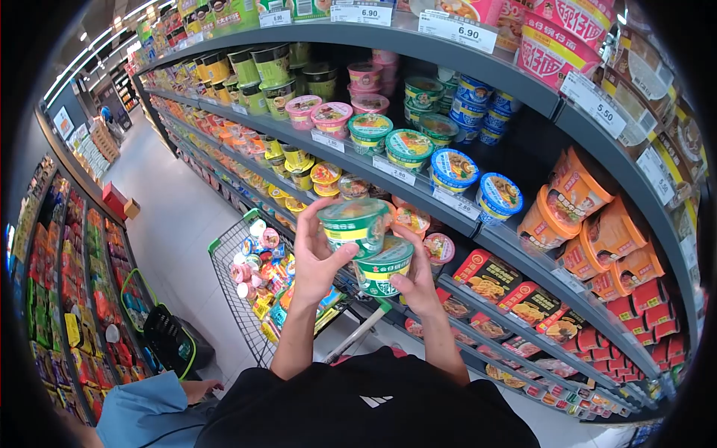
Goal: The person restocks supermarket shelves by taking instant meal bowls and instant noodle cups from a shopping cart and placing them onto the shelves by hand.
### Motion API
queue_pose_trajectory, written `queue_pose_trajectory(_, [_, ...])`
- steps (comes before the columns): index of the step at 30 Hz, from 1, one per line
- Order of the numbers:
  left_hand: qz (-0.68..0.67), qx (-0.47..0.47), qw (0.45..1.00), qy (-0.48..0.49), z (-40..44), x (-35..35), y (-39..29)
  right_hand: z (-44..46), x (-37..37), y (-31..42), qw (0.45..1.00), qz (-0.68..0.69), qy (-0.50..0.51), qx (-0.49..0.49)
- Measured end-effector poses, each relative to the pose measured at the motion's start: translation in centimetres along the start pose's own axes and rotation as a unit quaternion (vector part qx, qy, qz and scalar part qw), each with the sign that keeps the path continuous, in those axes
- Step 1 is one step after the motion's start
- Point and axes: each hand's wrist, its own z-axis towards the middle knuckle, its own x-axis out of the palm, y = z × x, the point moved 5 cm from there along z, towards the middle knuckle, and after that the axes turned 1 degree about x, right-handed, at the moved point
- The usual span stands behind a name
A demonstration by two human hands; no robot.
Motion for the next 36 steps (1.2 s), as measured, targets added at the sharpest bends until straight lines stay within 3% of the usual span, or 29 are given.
queue_pose_trajectory(4, [-0.014,0.013,0.997,-0.076,1.2,-1.0,-0.4,-0.2,-2.1,0.8,0.999,0.007,-0.037,-0.009])
queue_pose_trajectory(9, [0.012,0.035,0.995,-0.096,4.4,-1.1,-0.7,-1.3,-4.4,2.2,0.996,0.013,-0.087,0.000])
queue_pose_trajectory(12, [0.047,0.037,0.994,-0.091,7.3,-0.3,-1.0,-1.8,-5.8,2.5,0.994,0.020,-0.108,-0.002])
queue_pose_trajectory(19, [0.298,0.179,0.936,-0.050,18.1,-0.3,1.8,-2.7,-6.7,6.2,0.994,-0.022,-0.101,-0.021])
queue_pose_trajectory(23, [0.335,0.091,0.937,-0.029,21.5,0.9,3.1,-2.7,-7.0,9.2,0.991,-0.051,-0.116,-0.051])
queue_pose_trajectory(26, [0.339,0.085,0.937,0.004,22.6,1.4,4.7,-2.6,-7.2,10.6,0.988,-0.045,-0.135,-0.063])
queue_pose_trajectory(29, [0.416,0.151,0.897,0.013,22.7,1.6,6.0,-2.2,-7.2,12.1,0.986,-0.064,-0.137,-0.068])
queue_pose_trajectory(32, [0.415,0.154,0.897,0.023,22.8,1.5,6.4,-1.0,-7.1,14.0,0.969,-0.176,-0.138,-0.101])
queue_pose_trajectory(36, [0.415,0.149,0.896,0.043,22.9,1.3,6.4,2.7,-5.0,16.9,0.957,-0.214,-0.144,-0.136])
